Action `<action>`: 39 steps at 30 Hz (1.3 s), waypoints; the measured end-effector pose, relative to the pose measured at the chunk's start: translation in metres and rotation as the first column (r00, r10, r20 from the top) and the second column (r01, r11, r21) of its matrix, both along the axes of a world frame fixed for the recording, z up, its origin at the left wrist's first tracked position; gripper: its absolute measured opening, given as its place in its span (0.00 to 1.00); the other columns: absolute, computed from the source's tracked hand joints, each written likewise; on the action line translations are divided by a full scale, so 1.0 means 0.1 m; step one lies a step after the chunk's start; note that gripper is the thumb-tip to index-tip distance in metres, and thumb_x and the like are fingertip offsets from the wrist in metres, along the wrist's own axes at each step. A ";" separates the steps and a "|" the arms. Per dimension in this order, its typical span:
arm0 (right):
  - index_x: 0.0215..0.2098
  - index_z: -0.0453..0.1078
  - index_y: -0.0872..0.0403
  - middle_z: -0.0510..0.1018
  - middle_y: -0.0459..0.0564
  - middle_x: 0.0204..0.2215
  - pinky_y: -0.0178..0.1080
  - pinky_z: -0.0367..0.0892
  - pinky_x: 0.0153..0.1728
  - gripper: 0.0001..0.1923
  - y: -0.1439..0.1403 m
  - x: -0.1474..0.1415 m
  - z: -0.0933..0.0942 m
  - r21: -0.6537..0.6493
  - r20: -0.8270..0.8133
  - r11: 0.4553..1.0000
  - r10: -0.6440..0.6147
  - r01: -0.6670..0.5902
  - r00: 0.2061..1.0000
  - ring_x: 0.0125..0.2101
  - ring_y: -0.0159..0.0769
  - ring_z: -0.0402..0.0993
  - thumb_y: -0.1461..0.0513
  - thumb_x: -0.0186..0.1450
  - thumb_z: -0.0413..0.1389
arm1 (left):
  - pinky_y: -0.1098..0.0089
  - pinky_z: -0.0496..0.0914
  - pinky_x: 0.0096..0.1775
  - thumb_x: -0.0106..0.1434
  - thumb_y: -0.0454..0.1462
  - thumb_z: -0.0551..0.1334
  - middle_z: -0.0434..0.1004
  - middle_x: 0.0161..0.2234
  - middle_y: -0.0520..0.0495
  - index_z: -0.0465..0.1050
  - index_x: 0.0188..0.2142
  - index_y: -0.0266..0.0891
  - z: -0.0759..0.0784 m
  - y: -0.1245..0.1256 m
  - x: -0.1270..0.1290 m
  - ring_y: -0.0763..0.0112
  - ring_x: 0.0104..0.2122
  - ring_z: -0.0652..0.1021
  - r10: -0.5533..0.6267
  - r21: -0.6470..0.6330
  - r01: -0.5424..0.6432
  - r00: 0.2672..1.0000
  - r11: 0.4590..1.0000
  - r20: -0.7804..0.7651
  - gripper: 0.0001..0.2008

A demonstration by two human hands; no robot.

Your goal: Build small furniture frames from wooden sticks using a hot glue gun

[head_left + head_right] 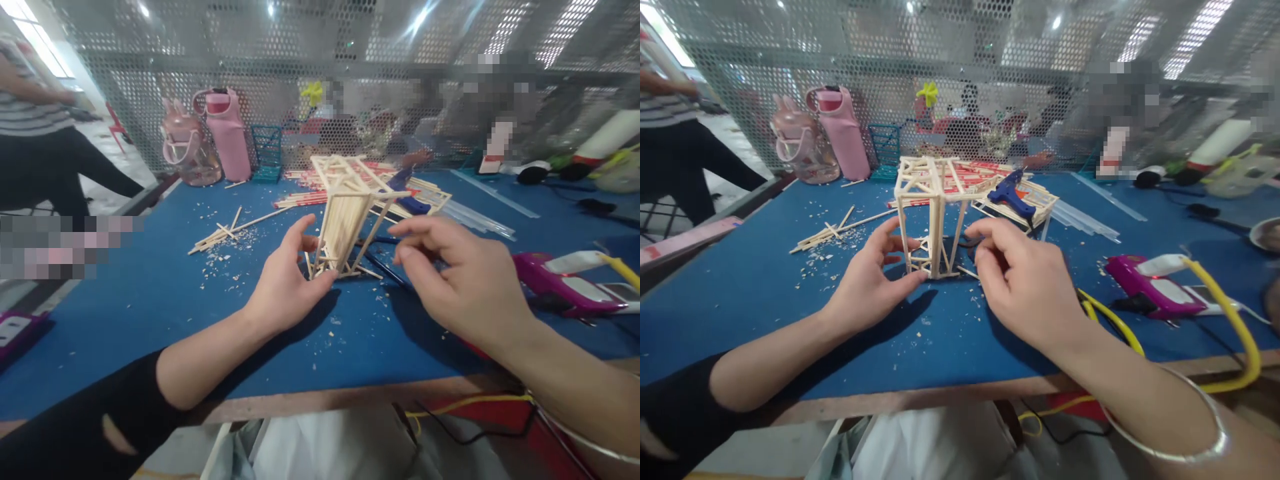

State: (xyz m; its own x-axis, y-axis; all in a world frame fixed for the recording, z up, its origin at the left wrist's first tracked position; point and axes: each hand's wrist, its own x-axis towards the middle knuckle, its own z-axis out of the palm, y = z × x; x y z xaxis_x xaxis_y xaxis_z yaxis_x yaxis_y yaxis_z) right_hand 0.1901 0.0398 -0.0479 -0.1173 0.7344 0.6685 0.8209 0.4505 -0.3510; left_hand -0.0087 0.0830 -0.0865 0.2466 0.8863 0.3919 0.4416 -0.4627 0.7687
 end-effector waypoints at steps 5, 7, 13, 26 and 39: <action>0.36 0.65 0.52 0.62 0.39 0.15 0.36 0.54 0.20 0.09 0.23 -0.02 0.04 -0.052 -0.222 0.998 -0.034 0.023 0.974 0.15 0.30 0.57 0.67 0.60 0.47 | 0.64 0.69 0.47 0.55 0.35 0.62 0.77 0.35 0.48 0.51 0.60 0.35 0.00 0.03 0.06 0.70 0.38 0.77 0.035 -0.057 -0.030 0.994 0.998 0.102 0.35; 0.37 0.65 0.52 0.61 0.39 0.15 0.36 0.54 0.20 0.09 0.27 -0.03 -0.01 -0.084 -0.255 0.996 -0.021 0.000 0.967 0.15 0.30 0.57 0.67 0.60 0.47 | 0.66 0.71 0.42 0.55 0.35 0.62 0.77 0.32 0.49 0.52 0.60 0.35 0.02 0.03 0.07 0.71 0.36 0.78 0.055 -0.092 -0.043 0.989 0.995 0.134 0.34; 0.36 0.65 0.54 0.67 0.41 0.17 0.35 0.56 0.24 0.09 0.31 -0.05 -0.20 -0.139 -0.222 0.989 0.025 -0.057 0.975 0.19 0.32 0.63 0.68 0.59 0.47 | 0.68 0.72 0.39 0.55 0.35 0.62 0.78 0.30 0.49 0.60 0.55 0.34 0.06 0.01 0.08 0.71 0.34 0.78 0.086 -0.090 -0.074 0.988 0.993 0.130 0.28; 0.34 0.74 0.52 0.78 0.49 0.24 0.37 0.52 0.24 0.12 0.03 -0.14 0.08 -0.241 0.329 0.966 -0.015 0.100 0.944 0.23 0.36 0.70 0.63 0.62 0.49 | 0.53 0.65 0.53 0.47 0.37 0.65 0.68 0.54 0.40 0.64 0.53 0.40 0.06 0.01 -0.06 0.55 0.54 0.68 -0.010 -0.032 0.013 0.995 0.999 0.104 0.31; 0.40 0.71 0.56 0.78 0.52 0.30 0.35 0.60 0.27 0.13 0.22 -0.15 -0.06 -0.551 0.208 0.834 0.101 0.031 0.973 0.28 0.36 0.72 0.56 0.65 0.50 | 0.64 0.71 0.39 0.45 0.35 0.60 0.77 0.38 0.44 0.73 0.39 0.38 0.31 0.46 -0.33 0.63 0.39 0.76 -0.037 -0.377 0.276 0.846 0.884 0.532 0.18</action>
